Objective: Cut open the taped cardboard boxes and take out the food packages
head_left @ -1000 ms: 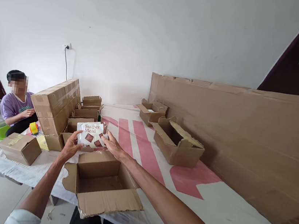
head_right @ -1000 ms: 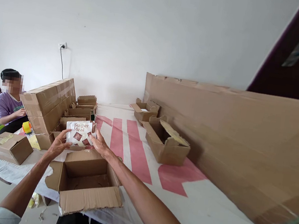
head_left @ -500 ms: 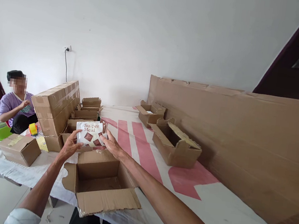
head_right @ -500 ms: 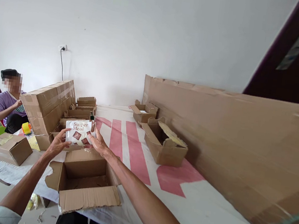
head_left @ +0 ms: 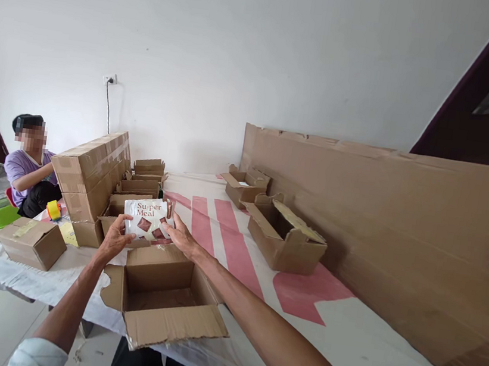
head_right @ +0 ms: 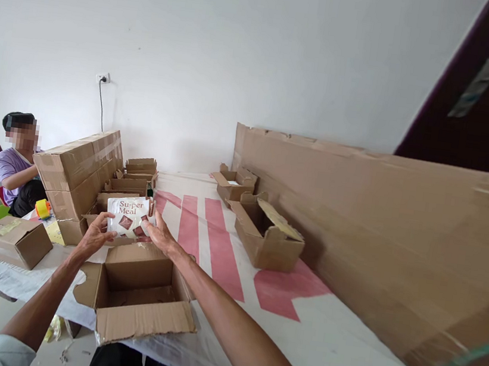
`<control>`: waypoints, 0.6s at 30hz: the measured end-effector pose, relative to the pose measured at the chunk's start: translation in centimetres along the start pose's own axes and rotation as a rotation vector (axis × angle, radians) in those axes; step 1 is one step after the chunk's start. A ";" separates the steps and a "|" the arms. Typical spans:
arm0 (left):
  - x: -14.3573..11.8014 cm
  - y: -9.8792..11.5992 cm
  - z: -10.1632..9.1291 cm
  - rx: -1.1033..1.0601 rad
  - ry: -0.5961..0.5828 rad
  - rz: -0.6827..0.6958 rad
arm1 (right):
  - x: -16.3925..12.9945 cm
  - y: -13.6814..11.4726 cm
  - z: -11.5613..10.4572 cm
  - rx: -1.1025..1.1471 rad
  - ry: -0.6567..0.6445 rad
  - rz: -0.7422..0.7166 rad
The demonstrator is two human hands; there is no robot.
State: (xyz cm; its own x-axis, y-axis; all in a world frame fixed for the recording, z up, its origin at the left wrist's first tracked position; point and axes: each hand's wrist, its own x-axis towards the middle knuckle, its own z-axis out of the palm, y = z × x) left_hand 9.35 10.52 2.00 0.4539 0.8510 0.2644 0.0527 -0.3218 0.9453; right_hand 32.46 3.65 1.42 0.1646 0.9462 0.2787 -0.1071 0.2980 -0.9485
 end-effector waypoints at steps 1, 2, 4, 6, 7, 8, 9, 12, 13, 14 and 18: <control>0.0 0.1 0.0 -0.002 -0.003 0.002 | -0.1 -0.1 0.1 0.005 0.000 0.005; 0.0 0.2 0.0 -0.004 -0.008 0.006 | -0.1 -0.1 0.1 0.010 -0.001 0.009; 0.1 0.6 0.0 -0.009 -0.015 0.020 | 0.0 -0.5 0.1 0.025 0.000 0.016; 0.3 1.4 0.0 -0.016 -0.014 0.044 | 0.2 -1.2 -0.1 0.046 0.006 0.015; 0.5 2.1 0.0 -0.024 -0.011 0.058 | 0.3 -1.7 -0.2 0.059 0.009 0.012; 0.6 3.0 0.0 -0.030 -0.007 0.077 | 0.4 -2.4 -0.4 0.075 0.008 0.012; 0.6 4.0 0.1 -0.030 -0.007 0.106 | 0.5 -3.1 -0.6 0.089 0.003 0.014; 0.4 7.8 0.2 0.026 -0.048 0.249 | 0.2 -5.7 -1.2 0.137 -0.032 0.014; 0.3 8.9 0.1 0.056 -0.072 0.299 | -0.2 -6.7 -1.4 0.161 -0.036 -0.010; 0.1 9.8 -0.2 0.082 -0.082 0.341 | -0.7 -7.5 -1.8 0.189 -0.020 -0.054; -0.5 8.8 -2.2 0.194 0.046 0.279 | -3.9 -9.4 -4.5 0.273 0.191 -0.241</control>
State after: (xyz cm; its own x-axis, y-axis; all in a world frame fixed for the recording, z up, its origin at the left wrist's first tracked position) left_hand 7.67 8.13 10.64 0.4344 0.7352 0.5204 0.1018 -0.6142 0.7826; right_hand 37.27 -3.44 8.57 0.3929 0.8126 0.4304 -0.2952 0.5548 -0.7779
